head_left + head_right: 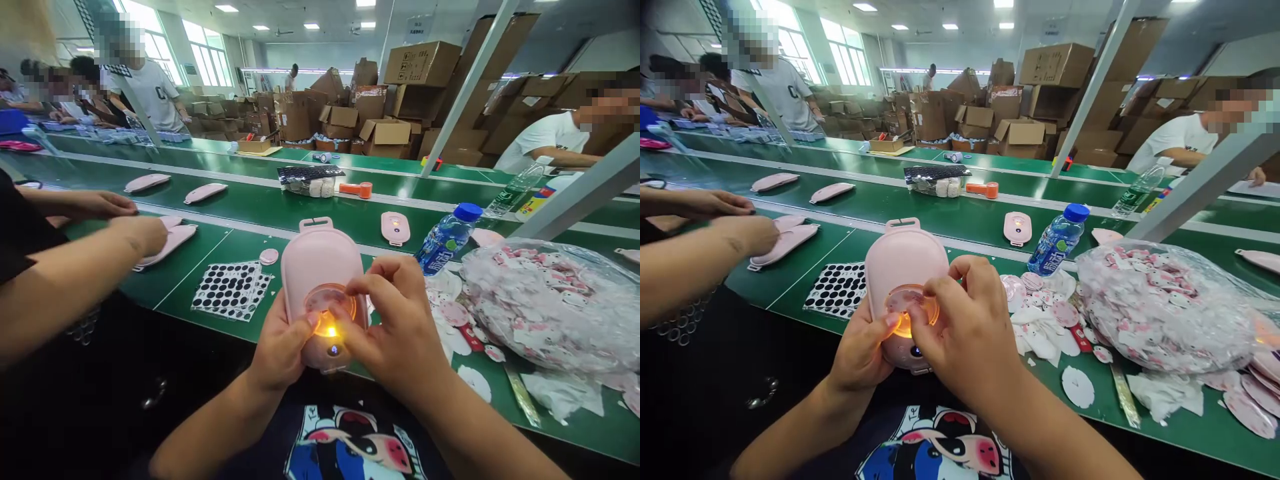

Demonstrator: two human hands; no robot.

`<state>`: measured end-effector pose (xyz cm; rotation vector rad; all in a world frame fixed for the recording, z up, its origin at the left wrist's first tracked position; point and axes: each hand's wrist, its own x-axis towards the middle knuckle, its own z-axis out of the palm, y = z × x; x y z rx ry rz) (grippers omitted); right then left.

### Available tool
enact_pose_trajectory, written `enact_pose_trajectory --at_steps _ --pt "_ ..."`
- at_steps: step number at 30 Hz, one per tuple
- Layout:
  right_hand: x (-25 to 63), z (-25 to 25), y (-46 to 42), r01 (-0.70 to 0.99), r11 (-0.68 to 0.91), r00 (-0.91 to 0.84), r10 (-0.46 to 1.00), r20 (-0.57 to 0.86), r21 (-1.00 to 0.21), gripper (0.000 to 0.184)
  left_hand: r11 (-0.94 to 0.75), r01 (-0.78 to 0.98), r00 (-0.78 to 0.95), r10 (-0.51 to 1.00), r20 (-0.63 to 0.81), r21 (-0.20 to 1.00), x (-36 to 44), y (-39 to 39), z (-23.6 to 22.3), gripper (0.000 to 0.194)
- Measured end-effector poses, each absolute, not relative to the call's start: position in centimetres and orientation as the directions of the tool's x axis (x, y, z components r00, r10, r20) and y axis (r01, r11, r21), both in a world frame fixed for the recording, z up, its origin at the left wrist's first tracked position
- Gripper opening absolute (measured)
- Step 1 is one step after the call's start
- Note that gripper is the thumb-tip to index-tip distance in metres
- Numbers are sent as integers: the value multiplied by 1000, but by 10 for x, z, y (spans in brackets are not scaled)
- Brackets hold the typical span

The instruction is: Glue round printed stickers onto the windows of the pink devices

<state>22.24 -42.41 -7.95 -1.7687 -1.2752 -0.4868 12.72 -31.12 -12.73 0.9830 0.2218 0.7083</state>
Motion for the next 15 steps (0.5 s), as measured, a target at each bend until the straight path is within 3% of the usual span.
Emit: enact_pose_trajectory --at_steps 3,6,9,13,15 --pt "220 -83 -427 954 -69 276 578 768 -291 21 345 -451 746 652 136 823 126 -312 -128 32" --pt "217 -88 -428 984 -67 171 599 782 -163 13 350 -462 755 637 155 815 125 -313 -127 28" --pt "216 -94 -431 991 -63 130 568 812 -115 9 360 -481 762 622 179 800 124 -314 -125 28" --pt "216 -98 -436 996 80 -82 489 868 48 13 418 -470 769 626 128 778 124 -315 -123 32" --pt "216 -98 -438 996 88 -70 492 868 31 12 417 -469 757 644 110 779 123 -315 -122 35"
